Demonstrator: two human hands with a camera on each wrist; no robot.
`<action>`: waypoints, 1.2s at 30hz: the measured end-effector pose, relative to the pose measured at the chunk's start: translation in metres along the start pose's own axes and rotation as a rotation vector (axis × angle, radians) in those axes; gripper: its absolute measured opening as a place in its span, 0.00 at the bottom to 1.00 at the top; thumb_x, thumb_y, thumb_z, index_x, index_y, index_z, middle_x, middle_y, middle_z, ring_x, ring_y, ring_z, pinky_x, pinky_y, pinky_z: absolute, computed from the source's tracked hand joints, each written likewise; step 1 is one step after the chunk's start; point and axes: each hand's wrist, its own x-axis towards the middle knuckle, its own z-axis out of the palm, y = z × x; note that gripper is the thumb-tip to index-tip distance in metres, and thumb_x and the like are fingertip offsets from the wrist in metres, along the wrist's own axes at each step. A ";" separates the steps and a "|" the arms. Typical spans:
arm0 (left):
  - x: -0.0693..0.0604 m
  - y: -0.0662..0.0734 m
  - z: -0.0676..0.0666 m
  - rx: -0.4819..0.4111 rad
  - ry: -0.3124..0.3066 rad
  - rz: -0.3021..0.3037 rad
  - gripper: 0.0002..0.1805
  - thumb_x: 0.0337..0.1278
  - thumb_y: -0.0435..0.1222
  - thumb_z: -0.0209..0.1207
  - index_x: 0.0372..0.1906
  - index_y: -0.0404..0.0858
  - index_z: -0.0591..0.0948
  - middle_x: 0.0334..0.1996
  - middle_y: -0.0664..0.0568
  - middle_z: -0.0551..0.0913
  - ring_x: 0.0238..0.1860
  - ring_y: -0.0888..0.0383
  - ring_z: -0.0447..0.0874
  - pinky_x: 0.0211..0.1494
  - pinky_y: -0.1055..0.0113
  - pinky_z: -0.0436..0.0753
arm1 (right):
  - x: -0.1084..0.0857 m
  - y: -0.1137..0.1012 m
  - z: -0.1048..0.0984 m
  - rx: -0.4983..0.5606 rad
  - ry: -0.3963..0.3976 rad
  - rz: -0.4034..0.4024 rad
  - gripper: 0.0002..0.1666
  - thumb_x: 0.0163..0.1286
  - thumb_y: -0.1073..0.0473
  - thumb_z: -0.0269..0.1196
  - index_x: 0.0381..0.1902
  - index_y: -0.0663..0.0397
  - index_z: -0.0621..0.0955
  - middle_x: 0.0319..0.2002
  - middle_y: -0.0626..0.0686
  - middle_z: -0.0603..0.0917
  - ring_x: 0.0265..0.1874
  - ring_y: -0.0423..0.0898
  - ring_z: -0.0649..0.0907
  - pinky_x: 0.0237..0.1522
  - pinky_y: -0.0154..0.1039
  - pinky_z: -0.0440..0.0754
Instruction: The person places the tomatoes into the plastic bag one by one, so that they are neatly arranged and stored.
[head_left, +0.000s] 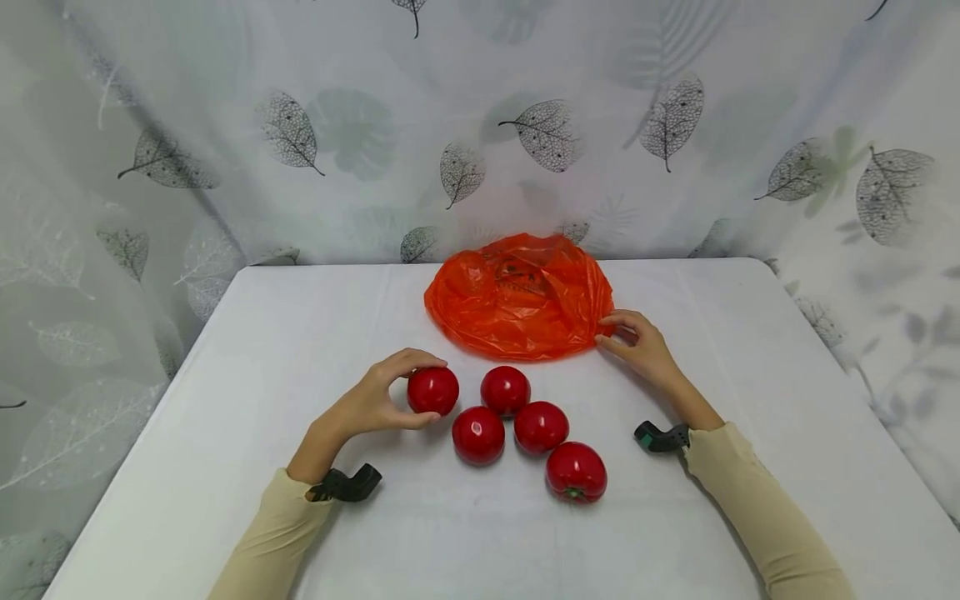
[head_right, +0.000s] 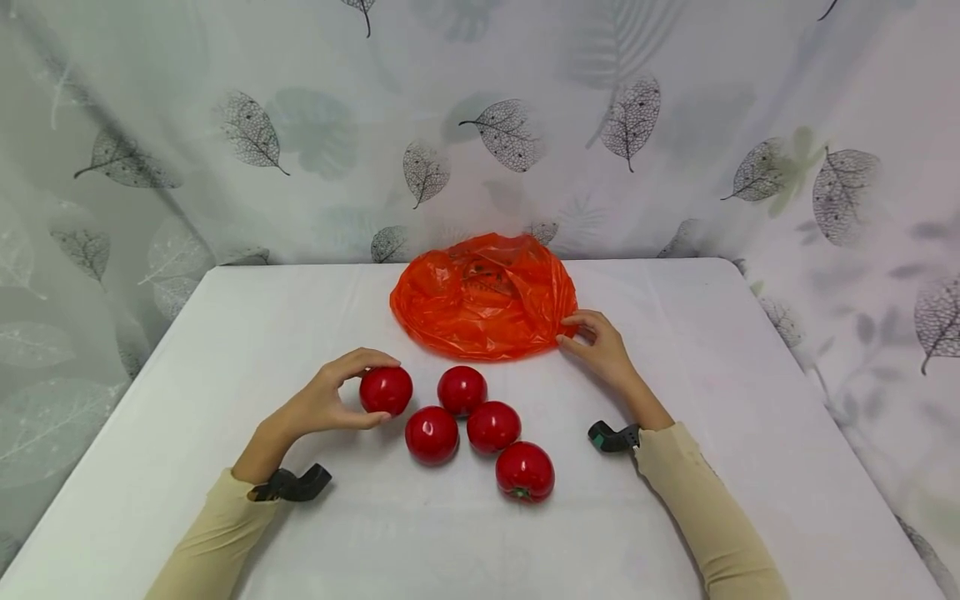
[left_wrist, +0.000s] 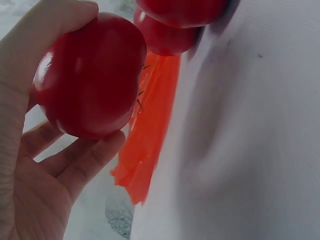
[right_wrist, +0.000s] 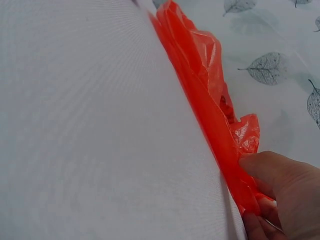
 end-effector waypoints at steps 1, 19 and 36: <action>0.002 0.000 0.000 0.000 0.010 0.004 0.36 0.37 0.30 0.76 0.58 0.39 0.77 0.52 0.49 0.80 0.53 0.56 0.77 0.51 0.64 0.83 | 0.000 0.000 0.000 -0.001 -0.001 -0.003 0.21 0.66 0.64 0.65 0.54 0.69 0.78 0.59 0.64 0.72 0.59 0.55 0.73 0.63 0.36 0.71; 0.041 -0.001 0.001 0.026 0.125 0.020 0.34 0.40 0.32 0.75 0.59 0.38 0.77 0.54 0.47 0.78 0.54 0.54 0.77 0.51 0.58 0.84 | -0.001 -0.003 -0.002 -0.002 -0.009 -0.012 0.19 0.65 0.66 0.65 0.53 0.70 0.78 0.59 0.65 0.72 0.62 0.58 0.71 0.65 0.47 0.69; 0.066 -0.001 0.002 0.089 0.179 0.021 0.35 0.42 0.35 0.75 0.60 0.38 0.76 0.57 0.46 0.77 0.56 0.53 0.76 0.52 0.60 0.84 | -0.003 -0.003 0.000 -0.005 -0.008 -0.019 0.20 0.66 0.66 0.65 0.53 0.70 0.78 0.59 0.65 0.72 0.61 0.59 0.70 0.65 0.48 0.68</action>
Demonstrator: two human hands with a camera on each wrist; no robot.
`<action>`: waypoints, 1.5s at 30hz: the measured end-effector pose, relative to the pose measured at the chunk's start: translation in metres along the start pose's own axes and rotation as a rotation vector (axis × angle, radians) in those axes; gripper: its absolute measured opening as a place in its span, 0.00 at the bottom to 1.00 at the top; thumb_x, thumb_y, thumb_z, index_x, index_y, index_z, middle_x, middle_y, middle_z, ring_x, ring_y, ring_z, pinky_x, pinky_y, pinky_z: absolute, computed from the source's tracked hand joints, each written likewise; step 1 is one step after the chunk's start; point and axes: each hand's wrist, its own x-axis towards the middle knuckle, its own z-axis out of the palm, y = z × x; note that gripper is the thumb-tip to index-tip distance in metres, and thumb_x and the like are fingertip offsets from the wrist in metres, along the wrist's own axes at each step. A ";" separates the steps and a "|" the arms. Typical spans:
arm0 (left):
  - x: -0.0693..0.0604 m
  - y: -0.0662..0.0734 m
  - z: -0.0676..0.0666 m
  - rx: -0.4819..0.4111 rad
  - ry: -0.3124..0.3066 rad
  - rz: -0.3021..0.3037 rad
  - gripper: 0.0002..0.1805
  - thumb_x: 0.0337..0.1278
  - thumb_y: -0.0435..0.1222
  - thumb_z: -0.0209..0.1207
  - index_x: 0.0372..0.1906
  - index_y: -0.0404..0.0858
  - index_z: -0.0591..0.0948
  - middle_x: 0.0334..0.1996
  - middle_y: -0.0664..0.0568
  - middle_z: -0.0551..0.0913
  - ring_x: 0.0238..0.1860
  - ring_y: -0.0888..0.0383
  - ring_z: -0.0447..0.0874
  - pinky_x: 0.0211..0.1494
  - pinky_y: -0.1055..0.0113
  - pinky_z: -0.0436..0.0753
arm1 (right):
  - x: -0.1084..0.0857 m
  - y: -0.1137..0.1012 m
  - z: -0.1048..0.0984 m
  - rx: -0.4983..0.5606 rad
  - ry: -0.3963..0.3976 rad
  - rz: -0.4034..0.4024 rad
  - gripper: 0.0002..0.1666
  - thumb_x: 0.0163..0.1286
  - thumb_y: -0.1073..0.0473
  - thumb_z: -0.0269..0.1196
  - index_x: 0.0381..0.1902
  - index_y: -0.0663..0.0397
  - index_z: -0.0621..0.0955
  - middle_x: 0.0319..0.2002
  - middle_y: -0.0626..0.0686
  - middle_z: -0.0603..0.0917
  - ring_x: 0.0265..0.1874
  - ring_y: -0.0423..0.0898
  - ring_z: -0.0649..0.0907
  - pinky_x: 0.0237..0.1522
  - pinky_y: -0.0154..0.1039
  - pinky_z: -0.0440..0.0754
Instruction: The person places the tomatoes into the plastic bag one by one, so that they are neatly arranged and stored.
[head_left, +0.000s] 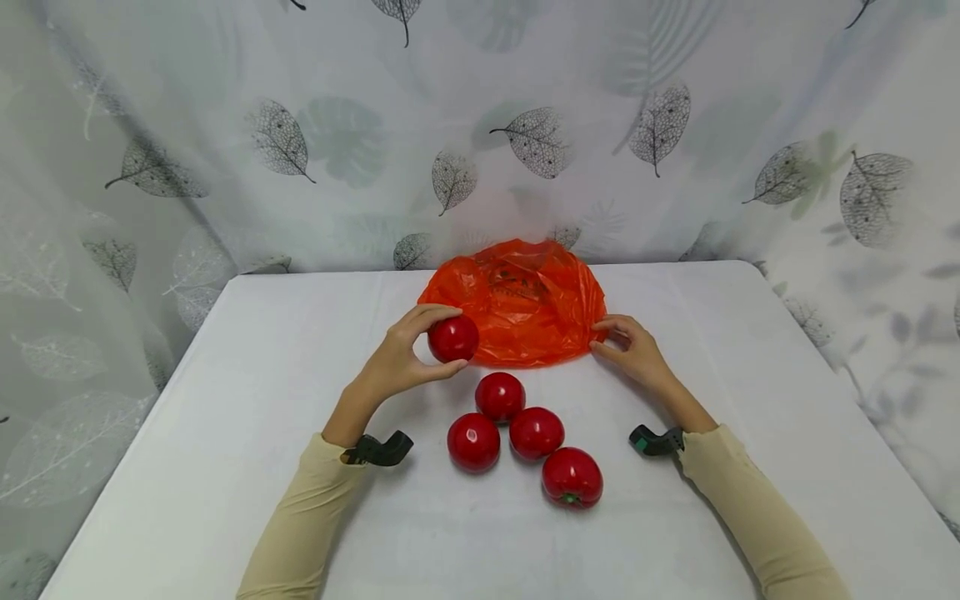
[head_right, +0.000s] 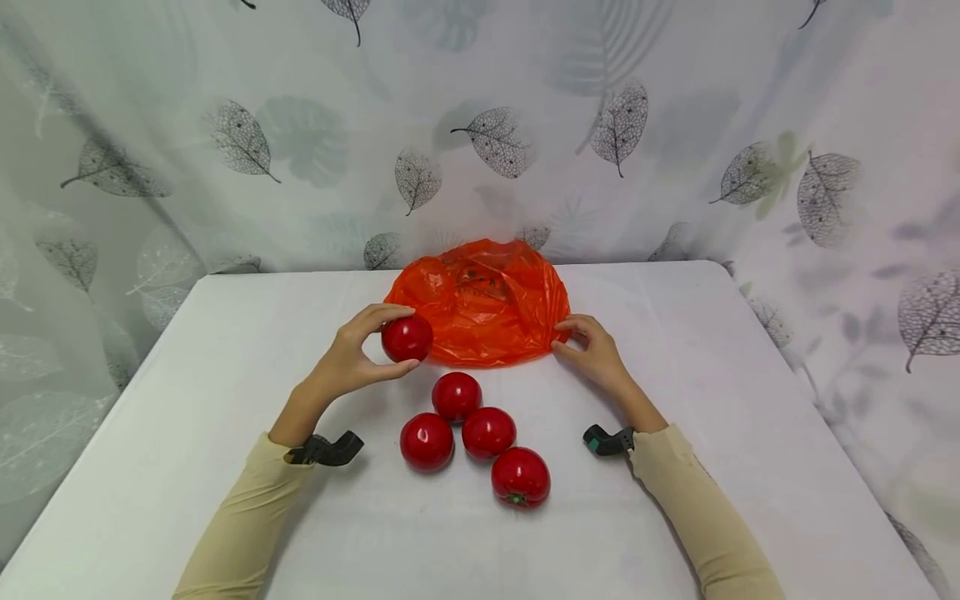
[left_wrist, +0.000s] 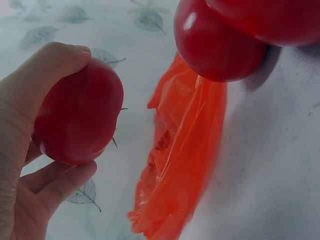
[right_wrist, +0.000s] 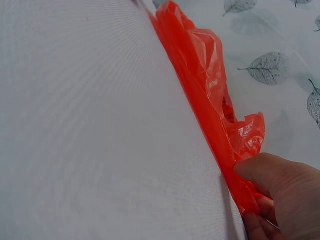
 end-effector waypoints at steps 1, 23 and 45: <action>0.001 -0.001 0.001 -0.004 0.002 0.001 0.35 0.42 0.35 0.75 0.60 0.38 0.76 0.57 0.46 0.77 0.55 0.53 0.77 0.52 0.60 0.84 | 0.000 0.000 0.000 0.000 -0.001 -0.001 0.19 0.66 0.66 0.65 0.53 0.70 0.78 0.59 0.65 0.72 0.61 0.59 0.70 0.65 0.48 0.68; 0.025 -0.015 0.017 0.042 0.134 -0.093 0.35 0.45 0.37 0.74 0.62 0.40 0.75 0.57 0.46 0.76 0.57 0.51 0.75 0.53 0.54 0.83 | 0.001 0.003 0.000 -0.025 0.015 -0.011 0.20 0.65 0.68 0.65 0.53 0.72 0.77 0.60 0.68 0.71 0.62 0.60 0.70 0.63 0.54 0.68; 0.059 -0.028 0.026 0.086 0.150 -0.176 0.33 0.47 0.41 0.73 0.61 0.41 0.75 0.57 0.46 0.76 0.59 0.50 0.74 0.55 0.55 0.82 | -0.005 -0.025 0.001 -0.054 0.005 -0.030 0.19 0.64 0.71 0.65 0.51 0.75 0.77 0.59 0.71 0.72 0.61 0.64 0.71 0.62 0.57 0.69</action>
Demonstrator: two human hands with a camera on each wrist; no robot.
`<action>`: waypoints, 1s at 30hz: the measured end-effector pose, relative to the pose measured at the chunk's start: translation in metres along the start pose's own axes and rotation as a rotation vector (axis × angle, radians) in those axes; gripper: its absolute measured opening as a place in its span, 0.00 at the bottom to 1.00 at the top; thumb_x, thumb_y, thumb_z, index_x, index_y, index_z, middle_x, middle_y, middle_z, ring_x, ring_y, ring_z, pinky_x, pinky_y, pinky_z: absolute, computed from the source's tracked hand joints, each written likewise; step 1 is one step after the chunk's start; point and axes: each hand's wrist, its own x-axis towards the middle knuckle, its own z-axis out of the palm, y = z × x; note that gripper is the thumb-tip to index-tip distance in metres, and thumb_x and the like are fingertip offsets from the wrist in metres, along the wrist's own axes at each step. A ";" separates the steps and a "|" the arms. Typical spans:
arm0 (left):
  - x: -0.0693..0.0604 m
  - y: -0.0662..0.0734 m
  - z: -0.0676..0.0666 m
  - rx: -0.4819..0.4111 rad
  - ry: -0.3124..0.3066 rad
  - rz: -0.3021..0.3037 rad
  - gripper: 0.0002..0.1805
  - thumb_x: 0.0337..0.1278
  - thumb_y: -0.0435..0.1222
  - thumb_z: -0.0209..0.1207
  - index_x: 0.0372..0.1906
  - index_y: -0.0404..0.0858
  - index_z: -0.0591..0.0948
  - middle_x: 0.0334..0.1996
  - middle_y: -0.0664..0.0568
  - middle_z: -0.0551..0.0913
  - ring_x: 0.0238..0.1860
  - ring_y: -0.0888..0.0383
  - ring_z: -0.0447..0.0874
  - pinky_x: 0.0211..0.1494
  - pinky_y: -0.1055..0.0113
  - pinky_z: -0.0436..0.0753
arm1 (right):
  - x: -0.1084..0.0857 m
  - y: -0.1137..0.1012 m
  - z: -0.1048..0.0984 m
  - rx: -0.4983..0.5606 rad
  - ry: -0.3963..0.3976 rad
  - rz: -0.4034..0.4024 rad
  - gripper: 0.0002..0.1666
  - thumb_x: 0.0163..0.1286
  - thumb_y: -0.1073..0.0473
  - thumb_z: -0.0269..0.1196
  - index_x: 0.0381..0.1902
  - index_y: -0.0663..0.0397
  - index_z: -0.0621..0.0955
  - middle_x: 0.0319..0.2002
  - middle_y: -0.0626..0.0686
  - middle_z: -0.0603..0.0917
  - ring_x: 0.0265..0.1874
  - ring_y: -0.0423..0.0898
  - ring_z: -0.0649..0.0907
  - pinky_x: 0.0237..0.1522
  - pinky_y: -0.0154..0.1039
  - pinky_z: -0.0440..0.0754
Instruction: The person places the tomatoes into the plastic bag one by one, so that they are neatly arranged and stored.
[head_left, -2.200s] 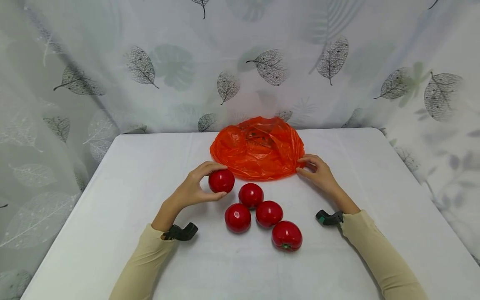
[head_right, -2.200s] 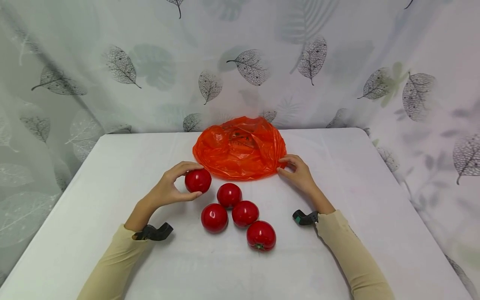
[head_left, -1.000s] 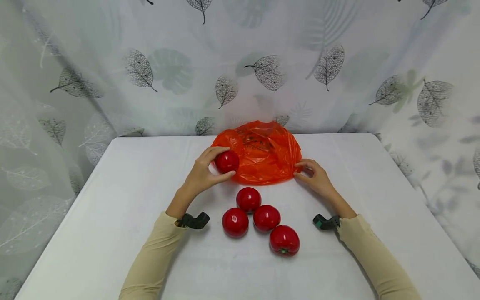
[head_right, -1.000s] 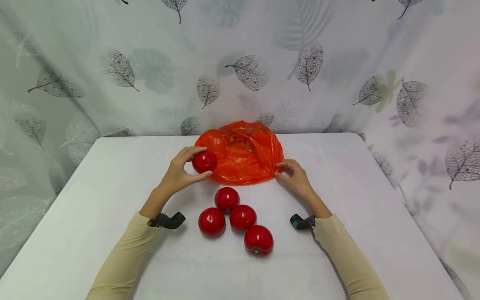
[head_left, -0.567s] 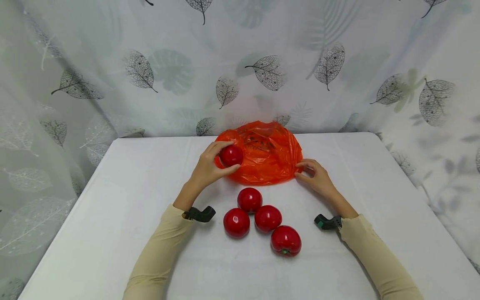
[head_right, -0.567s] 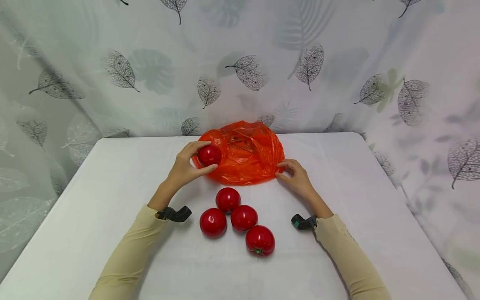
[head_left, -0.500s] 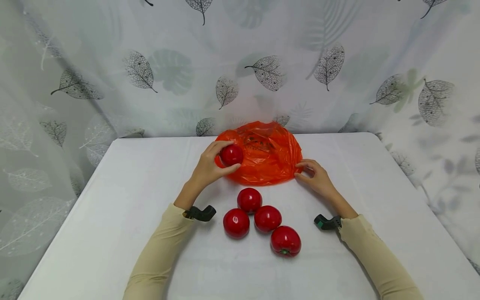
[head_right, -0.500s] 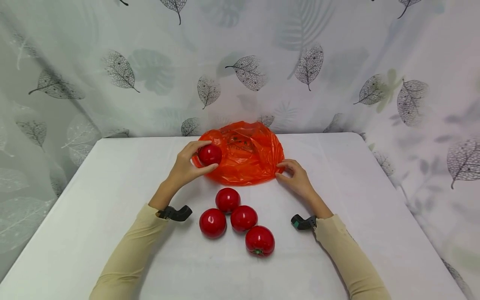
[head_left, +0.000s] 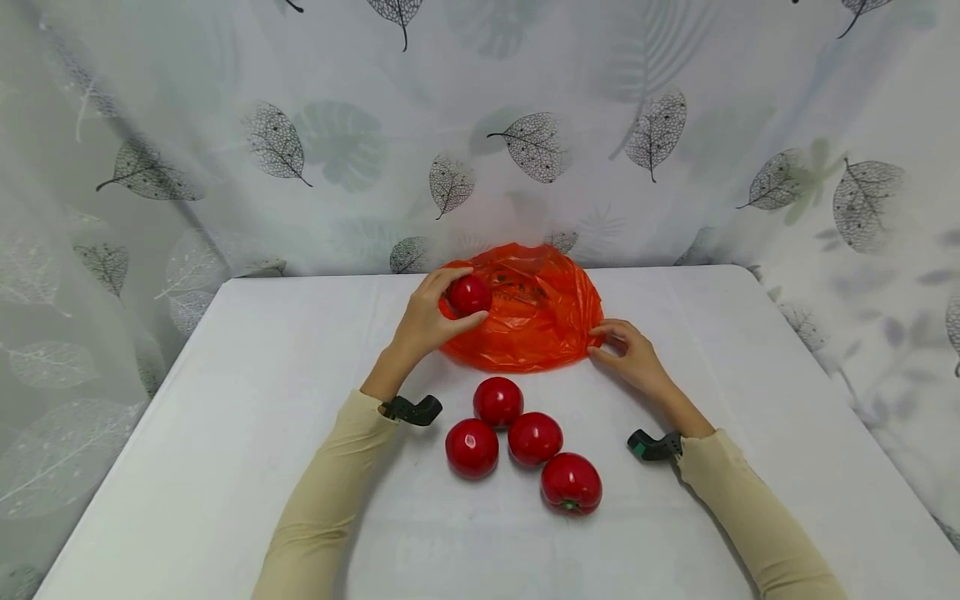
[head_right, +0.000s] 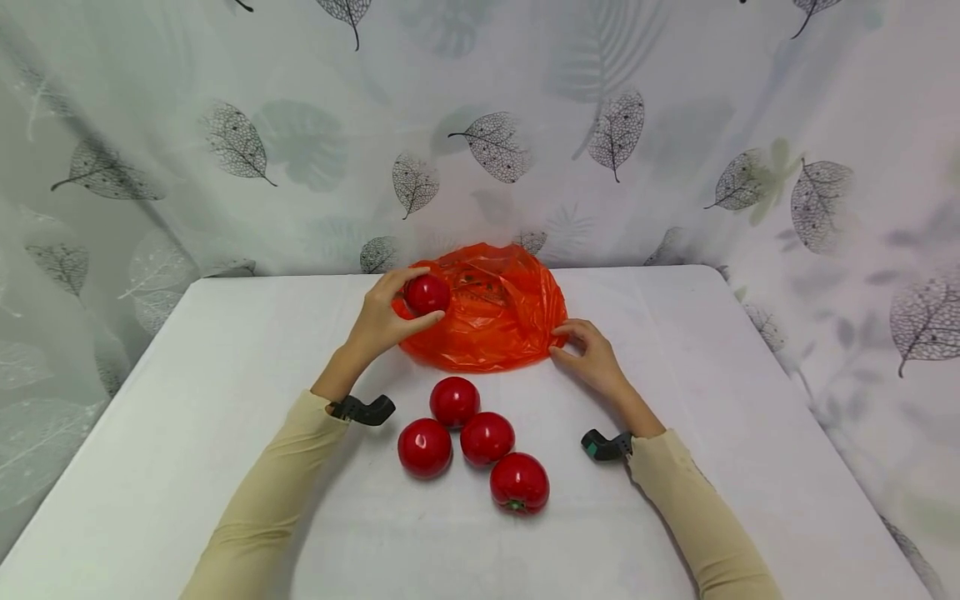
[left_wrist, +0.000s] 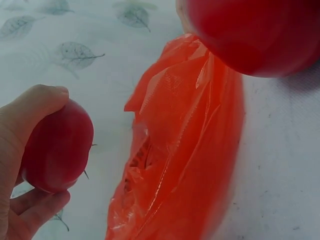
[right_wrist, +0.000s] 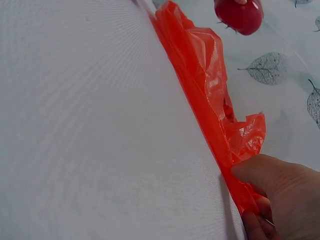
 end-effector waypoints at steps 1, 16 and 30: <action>0.002 0.000 0.001 -0.002 -0.003 -0.002 0.33 0.47 0.41 0.73 0.61 0.40 0.75 0.57 0.46 0.76 0.59 0.49 0.74 0.55 0.54 0.82 | -0.001 -0.005 -0.001 0.005 0.000 0.002 0.19 0.64 0.71 0.64 0.51 0.76 0.77 0.58 0.72 0.72 0.61 0.65 0.71 0.62 0.58 0.68; 0.022 -0.001 0.007 0.041 -0.005 -0.073 0.35 0.47 0.43 0.73 0.62 0.37 0.75 0.55 0.41 0.76 0.56 0.47 0.77 0.53 0.54 0.83 | 0.004 0.025 0.004 -0.011 0.008 -0.005 0.18 0.65 0.66 0.66 0.52 0.69 0.79 0.59 0.66 0.72 0.61 0.59 0.72 0.64 0.53 0.69; 0.045 -0.013 0.021 0.064 -0.068 -0.157 0.36 0.50 0.45 0.71 0.64 0.38 0.74 0.59 0.42 0.74 0.59 0.46 0.74 0.58 0.51 0.80 | 0.003 0.026 0.002 -0.006 0.009 0.003 0.19 0.65 0.67 0.66 0.52 0.69 0.79 0.60 0.66 0.72 0.62 0.60 0.71 0.64 0.54 0.69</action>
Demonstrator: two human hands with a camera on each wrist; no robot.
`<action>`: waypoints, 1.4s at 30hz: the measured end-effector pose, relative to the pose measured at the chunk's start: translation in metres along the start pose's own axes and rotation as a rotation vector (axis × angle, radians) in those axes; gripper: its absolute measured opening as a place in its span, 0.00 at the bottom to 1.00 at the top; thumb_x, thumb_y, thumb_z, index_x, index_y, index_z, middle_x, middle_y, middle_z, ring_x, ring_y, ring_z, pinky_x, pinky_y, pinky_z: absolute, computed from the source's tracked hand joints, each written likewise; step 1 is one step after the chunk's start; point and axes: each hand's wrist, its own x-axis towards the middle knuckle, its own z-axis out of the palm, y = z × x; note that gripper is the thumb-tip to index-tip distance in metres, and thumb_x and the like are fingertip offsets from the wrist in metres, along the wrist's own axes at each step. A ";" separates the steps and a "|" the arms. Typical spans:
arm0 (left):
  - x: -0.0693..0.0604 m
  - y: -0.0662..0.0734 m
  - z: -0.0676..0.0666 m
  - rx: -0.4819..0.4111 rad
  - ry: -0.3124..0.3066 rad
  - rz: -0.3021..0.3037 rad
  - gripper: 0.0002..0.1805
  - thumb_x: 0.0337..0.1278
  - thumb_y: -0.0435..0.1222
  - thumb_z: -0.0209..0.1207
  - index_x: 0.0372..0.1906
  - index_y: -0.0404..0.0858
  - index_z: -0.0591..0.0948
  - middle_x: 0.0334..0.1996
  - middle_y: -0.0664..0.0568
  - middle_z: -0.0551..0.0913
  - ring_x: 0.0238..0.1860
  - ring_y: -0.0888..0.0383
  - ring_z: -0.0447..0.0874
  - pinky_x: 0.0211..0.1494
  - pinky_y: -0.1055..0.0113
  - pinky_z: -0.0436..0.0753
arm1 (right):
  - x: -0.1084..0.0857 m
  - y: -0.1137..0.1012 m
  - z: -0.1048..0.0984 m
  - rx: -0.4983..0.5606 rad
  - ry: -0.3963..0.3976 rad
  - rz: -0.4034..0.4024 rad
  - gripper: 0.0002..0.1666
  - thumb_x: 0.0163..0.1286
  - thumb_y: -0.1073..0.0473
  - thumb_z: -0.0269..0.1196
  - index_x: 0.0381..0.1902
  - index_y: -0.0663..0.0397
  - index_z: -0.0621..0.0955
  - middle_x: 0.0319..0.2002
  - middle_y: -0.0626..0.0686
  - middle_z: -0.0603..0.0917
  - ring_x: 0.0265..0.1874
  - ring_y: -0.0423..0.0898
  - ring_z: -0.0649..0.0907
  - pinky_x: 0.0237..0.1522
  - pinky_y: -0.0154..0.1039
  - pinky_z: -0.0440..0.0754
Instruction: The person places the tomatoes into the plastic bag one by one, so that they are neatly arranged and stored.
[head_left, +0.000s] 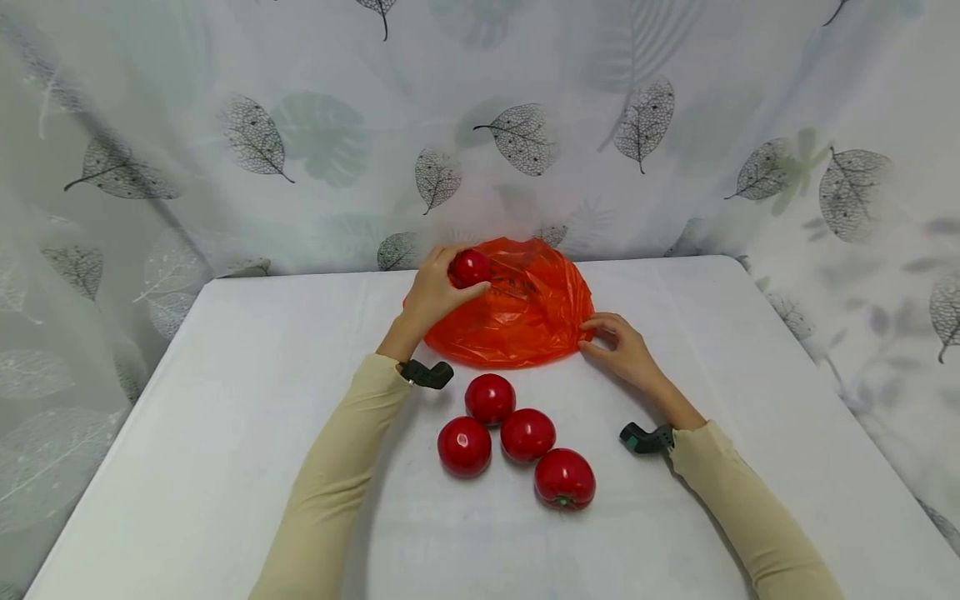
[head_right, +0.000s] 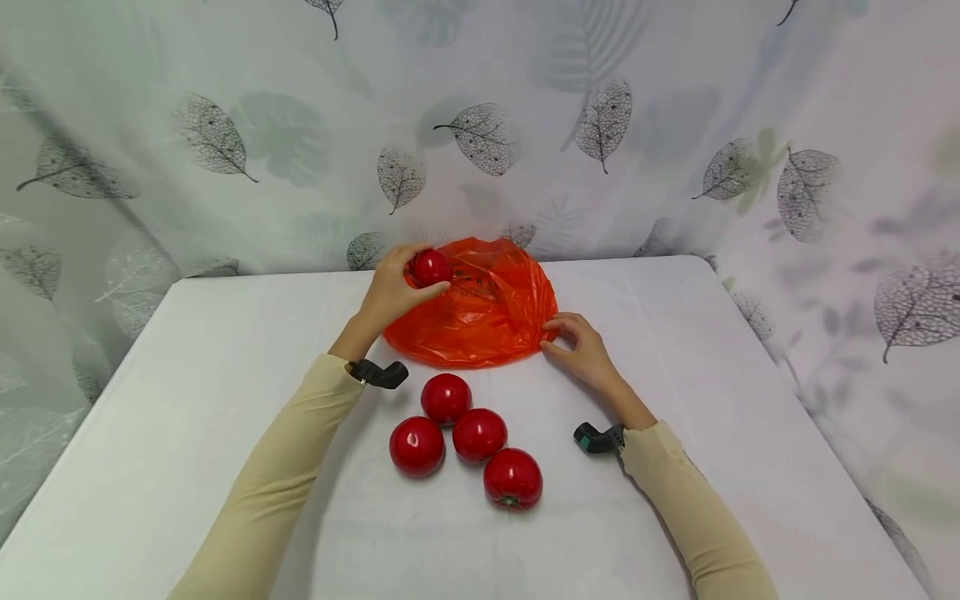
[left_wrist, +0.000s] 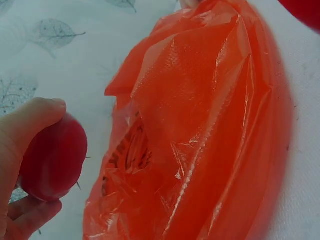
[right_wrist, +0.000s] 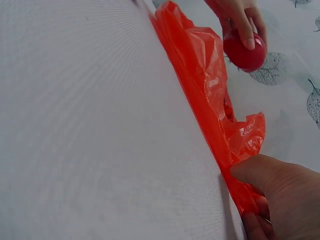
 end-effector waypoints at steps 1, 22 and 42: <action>0.002 0.000 0.001 0.004 0.004 -0.002 0.36 0.50 0.45 0.71 0.64 0.38 0.74 0.59 0.42 0.73 0.60 0.46 0.74 0.58 0.51 0.80 | 0.000 0.000 -0.001 0.002 0.000 0.001 0.18 0.65 0.66 0.66 0.52 0.68 0.79 0.60 0.65 0.72 0.62 0.60 0.71 0.64 0.53 0.69; 0.009 -0.034 0.019 0.074 -0.096 -0.114 0.39 0.53 0.44 0.70 0.68 0.36 0.70 0.63 0.41 0.73 0.63 0.44 0.71 0.63 0.50 0.76 | -0.012 -0.046 -0.001 -0.007 0.008 0.020 0.17 0.63 0.73 0.64 0.49 0.77 0.77 0.57 0.73 0.73 0.59 0.66 0.73 0.62 0.55 0.71; 0.011 -0.044 0.019 0.107 -0.154 -0.218 0.39 0.59 0.50 0.64 0.71 0.38 0.66 0.65 0.38 0.69 0.64 0.42 0.70 0.64 0.47 0.75 | -0.009 -0.044 -0.002 -0.011 0.015 0.008 0.17 0.63 0.73 0.64 0.49 0.77 0.78 0.57 0.72 0.73 0.59 0.66 0.73 0.62 0.55 0.71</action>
